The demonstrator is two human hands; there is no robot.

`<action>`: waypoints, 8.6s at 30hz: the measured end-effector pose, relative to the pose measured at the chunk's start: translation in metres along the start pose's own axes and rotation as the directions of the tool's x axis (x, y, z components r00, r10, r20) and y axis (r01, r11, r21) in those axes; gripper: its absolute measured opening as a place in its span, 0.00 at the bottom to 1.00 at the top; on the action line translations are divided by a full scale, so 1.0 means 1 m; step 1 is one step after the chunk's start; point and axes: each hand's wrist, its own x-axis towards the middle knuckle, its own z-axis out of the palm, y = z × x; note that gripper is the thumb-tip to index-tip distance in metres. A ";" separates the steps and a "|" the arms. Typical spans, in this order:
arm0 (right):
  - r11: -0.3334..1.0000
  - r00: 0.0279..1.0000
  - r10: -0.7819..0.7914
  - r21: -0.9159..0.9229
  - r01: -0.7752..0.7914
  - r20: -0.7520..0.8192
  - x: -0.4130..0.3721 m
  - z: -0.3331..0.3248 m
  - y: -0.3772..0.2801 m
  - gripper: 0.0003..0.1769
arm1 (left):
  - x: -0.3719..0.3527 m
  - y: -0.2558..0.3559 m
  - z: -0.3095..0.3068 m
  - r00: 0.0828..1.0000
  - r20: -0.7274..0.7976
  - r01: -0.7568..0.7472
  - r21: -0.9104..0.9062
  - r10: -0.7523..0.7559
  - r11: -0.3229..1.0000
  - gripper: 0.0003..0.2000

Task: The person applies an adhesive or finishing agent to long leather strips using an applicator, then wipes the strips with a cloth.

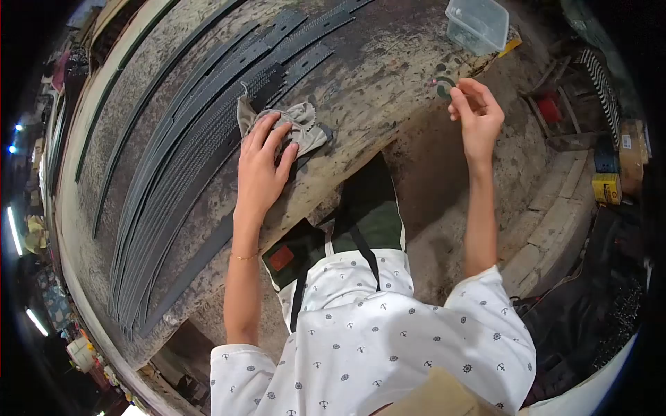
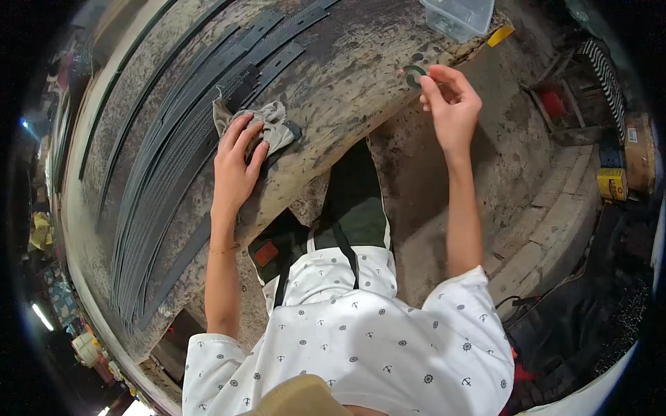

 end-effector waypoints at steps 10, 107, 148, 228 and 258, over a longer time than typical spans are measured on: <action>0.739 0.907 0.417 0.560 -0.374 0.055 0.006 -0.005 0.047 0.12 | 0.010 0.012 0.004 0.994 -0.011 0.108 -0.128 -0.110 0.986 0.11; 0.979 0.793 -0.004 -0.160 0.128 0.609 -0.030 0.105 -0.002 0.05 | 0.012 0.055 0.048 0.972 -0.233 0.015 -0.067 -0.031 0.998 0.09; 0.933 0.984 0.079 0.336 -0.130 0.160 -0.025 0.079 0.023 0.12 | 0.005 0.039 0.021 0.994 -0.086 -0.079 -0.189 0.063 0.979 0.08; 0.864 0.955 0.188 0.423 -0.272 0.230 -0.056 0.039 0.008 0.11 | -0.003 0.029 0.026 0.965 -0.234 -0.151 -0.129 0.118 0.980 0.09; 0.683 0.850 -0.394 -0.508 0.525 0.349 -0.027 0.021 0.009 0.10 | -0.001 0.051 0.022 0.987 -0.153 -0.050 -0.062 0.040 0.997 0.13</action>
